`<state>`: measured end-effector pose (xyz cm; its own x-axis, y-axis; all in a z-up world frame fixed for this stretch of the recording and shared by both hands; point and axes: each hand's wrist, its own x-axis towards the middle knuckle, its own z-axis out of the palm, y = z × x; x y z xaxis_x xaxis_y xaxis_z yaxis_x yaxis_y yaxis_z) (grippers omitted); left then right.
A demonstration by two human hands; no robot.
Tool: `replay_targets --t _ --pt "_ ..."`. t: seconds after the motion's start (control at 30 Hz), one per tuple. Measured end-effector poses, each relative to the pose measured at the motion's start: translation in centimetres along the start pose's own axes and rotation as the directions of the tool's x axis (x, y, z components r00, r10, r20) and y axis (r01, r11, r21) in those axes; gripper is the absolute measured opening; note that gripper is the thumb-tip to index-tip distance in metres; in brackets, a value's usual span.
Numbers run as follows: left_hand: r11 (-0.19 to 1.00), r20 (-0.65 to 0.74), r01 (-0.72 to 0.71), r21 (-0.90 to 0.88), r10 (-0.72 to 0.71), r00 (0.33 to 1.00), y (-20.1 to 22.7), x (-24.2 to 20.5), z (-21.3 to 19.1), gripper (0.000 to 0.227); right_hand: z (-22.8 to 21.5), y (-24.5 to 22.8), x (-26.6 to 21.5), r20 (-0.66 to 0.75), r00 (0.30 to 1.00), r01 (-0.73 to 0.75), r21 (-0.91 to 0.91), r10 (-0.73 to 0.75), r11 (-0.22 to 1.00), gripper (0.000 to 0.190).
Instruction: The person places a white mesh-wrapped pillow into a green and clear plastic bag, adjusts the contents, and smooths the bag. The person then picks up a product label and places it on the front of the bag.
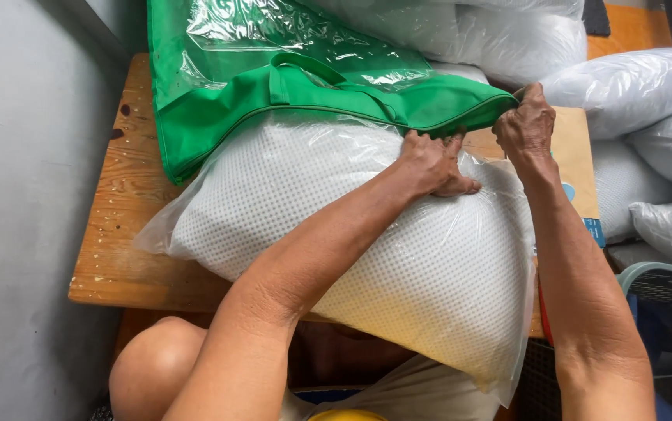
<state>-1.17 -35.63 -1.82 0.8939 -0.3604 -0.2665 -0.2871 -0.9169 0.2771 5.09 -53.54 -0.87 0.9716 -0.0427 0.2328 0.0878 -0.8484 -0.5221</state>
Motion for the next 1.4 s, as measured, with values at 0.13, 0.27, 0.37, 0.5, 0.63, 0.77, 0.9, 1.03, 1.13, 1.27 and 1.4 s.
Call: replay_targets --t 0.13,0.27,0.37,0.5,0.63,0.77,0.9,1.03,1.13,1.27,1.4 --pt "0.989 0.059 0.034 -0.145 -0.026 0.998 -0.9 -6.3 -6.2 0.125 -0.4 1.0 0.5 0.018 0.998 0.062 -0.047 -0.061 0.997 0.03" --pt "0.984 0.064 0.051 -0.169 -0.04 0.997 -3.4 -5.1 -6.6 0.122 -1.4 1.1 -1.1 0.034 0.994 0.107 0.003 -0.107 0.994 0.027" --pt "0.977 0.042 -0.064 -0.203 0.074 0.996 -4.8 -4.9 -7.1 0.111 -1.9 2.4 -1.1 0.067 0.983 0.169 0.015 -0.169 0.986 0.027" --pt "0.966 0.036 -0.093 -0.241 0.105 0.994 -5.8 -6.4 -8.5 0.103 -2.4 4.7 -1.3 0.115 0.968 0.23 -0.046 -0.223 0.972 0.038" --pt "0.963 0.017 -0.068 -0.262 0.075 0.997 -7.9 -7.3 -9.9 0.104 -2.2 5.9 -1.2 0.087 0.962 0.265 -0.057 -0.259 0.963 0.033" --pt "0.958 -0.004 0.0 -0.287 -0.002 1.0 -9.2 -8.3 -11.0 0.099 -1.4 6.1 -0.8 0.068 0.969 0.239 -0.034 -0.237 0.97 0.031" --pt "0.952 -0.094 0.011 -0.306 -0.042 0.995 -9.2 -8.7 -10.8 0.087 -0.2 6.7 -0.2 0.069 0.978 0.197 0.006 -0.197 0.98 0.029" --pt "0.964 -0.198 0.025 -0.265 -0.08 0.977 -10.7 -7.0 -9.7 0.083 2.3 9.4 0.4 0.032 0.934 0.357 -0.006 -0.356 0.934 0.025" --pt "0.971 -0.147 0.083 -0.223 -0.118 0.982 -11.5 -6.6 -9.6 0.083 3.3 9.8 -0.3 0.0 0.946 0.325 -0.055 -0.325 0.944 0.012" --pt "0.964 -0.09 0.13 -0.232 -0.155 0.984 -12.2 -5.0 -8.4 0.081 1.1 6.9 -2.3 -0.033 0.964 0.257 -0.14 -0.264 0.956 0.019" --pt "0.978 -0.115 0.123 -0.171 -0.144 0.983 -12.4 -3.6 -7.5 0.085 0.3 5.1 -4.7 -0.137 0.96 0.229 -0.117 -0.244 0.966 0.028"
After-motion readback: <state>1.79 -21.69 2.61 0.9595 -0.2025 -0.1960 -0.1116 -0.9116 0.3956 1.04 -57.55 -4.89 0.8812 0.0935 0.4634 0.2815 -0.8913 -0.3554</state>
